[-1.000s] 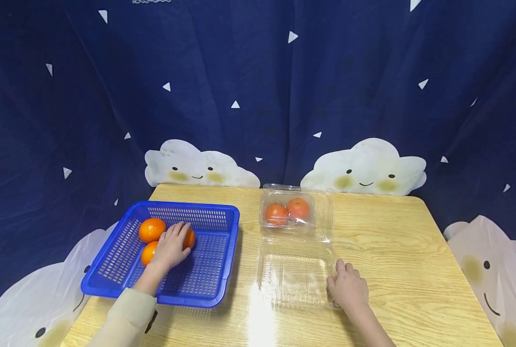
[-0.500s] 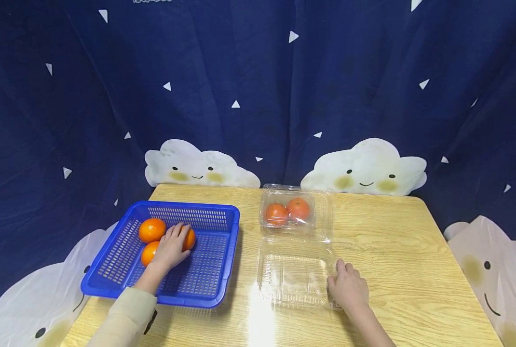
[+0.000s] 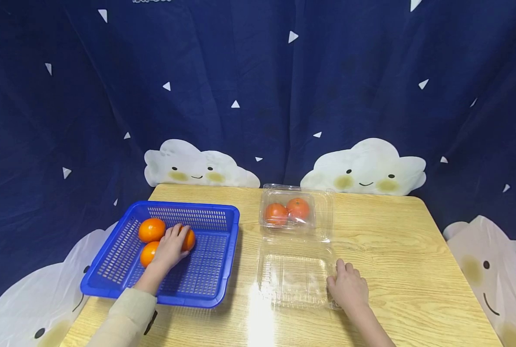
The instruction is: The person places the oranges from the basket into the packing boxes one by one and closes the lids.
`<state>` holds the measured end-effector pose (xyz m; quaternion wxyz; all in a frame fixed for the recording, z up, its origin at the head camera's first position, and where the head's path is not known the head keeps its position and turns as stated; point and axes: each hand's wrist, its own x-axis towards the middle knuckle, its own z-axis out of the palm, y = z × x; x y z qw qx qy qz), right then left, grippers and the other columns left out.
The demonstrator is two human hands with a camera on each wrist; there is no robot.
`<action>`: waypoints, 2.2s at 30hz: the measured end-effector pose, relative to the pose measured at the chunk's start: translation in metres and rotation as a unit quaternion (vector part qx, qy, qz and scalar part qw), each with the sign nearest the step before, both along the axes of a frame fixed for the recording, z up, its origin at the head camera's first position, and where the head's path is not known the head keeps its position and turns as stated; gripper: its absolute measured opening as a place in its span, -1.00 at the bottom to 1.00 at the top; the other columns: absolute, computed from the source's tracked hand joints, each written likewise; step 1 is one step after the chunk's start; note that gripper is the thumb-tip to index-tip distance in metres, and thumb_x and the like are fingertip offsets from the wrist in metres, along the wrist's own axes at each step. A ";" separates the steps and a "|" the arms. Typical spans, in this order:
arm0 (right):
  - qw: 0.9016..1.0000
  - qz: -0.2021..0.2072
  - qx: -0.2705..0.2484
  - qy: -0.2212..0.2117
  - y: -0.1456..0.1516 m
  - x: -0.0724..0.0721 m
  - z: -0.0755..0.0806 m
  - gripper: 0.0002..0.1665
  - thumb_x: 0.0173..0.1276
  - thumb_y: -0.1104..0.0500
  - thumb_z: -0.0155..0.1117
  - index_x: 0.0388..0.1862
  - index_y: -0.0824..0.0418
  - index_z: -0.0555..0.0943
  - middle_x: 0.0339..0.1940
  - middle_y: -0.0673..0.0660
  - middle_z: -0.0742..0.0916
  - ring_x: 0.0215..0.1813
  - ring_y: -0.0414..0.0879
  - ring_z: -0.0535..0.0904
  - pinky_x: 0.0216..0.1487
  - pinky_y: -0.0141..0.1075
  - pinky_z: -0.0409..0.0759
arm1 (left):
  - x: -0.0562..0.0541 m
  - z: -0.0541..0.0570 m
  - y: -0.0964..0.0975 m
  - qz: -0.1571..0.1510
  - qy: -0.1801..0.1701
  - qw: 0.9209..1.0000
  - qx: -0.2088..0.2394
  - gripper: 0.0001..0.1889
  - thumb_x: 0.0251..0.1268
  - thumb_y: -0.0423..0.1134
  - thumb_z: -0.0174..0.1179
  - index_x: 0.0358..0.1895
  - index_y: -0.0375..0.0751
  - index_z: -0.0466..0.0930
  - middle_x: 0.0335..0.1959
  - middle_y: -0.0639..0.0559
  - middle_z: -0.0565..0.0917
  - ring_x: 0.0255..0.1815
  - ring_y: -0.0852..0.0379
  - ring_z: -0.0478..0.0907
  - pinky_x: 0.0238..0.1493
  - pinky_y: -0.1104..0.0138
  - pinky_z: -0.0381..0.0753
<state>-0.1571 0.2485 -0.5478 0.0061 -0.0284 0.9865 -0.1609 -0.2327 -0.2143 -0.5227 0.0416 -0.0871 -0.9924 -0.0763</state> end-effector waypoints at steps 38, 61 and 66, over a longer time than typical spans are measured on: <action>1.000 0.001 0.017 0.021 0.001 0.000 -0.002 -0.69 0.20 0.07 0.08 -0.25 0.31 0.38 -0.47 0.13 0.47 -0.52 -0.04 0.33 -0.57 -0.28 0.31 | 0.009 0.034 0.030 -0.016 0.080 0.995 0.058 -0.28 -0.26 -0.16 0.43 0.11 -0.22 0.38 0.05 -0.28 0.37 0.02 -0.30 0.31 -0.09 -0.08 0.43; 1.000 0.000 0.016 0.007 0.001 0.001 0.000 -0.71 0.21 0.06 0.09 -0.28 0.28 0.37 -0.47 0.12 0.46 -0.51 -0.04 0.32 -0.56 -0.28 0.31 | 0.021 0.066 0.092 -0.104 0.203 0.967 0.114 -0.31 -0.31 -0.14 0.42 0.07 -0.18 0.43 0.02 -0.23 0.41 -0.03 -0.18 0.34 -0.04 0.00 0.45; 1.000 -0.001 0.016 0.011 0.001 0.001 -0.001 -0.67 0.21 0.06 0.09 -0.23 0.30 0.39 -0.45 0.13 0.47 -0.49 -0.04 0.34 -0.55 -0.27 0.32 | 0.024 0.067 0.104 -0.119 0.203 0.964 0.121 -0.32 -0.31 -0.16 0.39 0.07 -0.15 0.43 0.03 -0.21 0.41 -0.03 -0.16 0.34 -0.03 0.01 0.45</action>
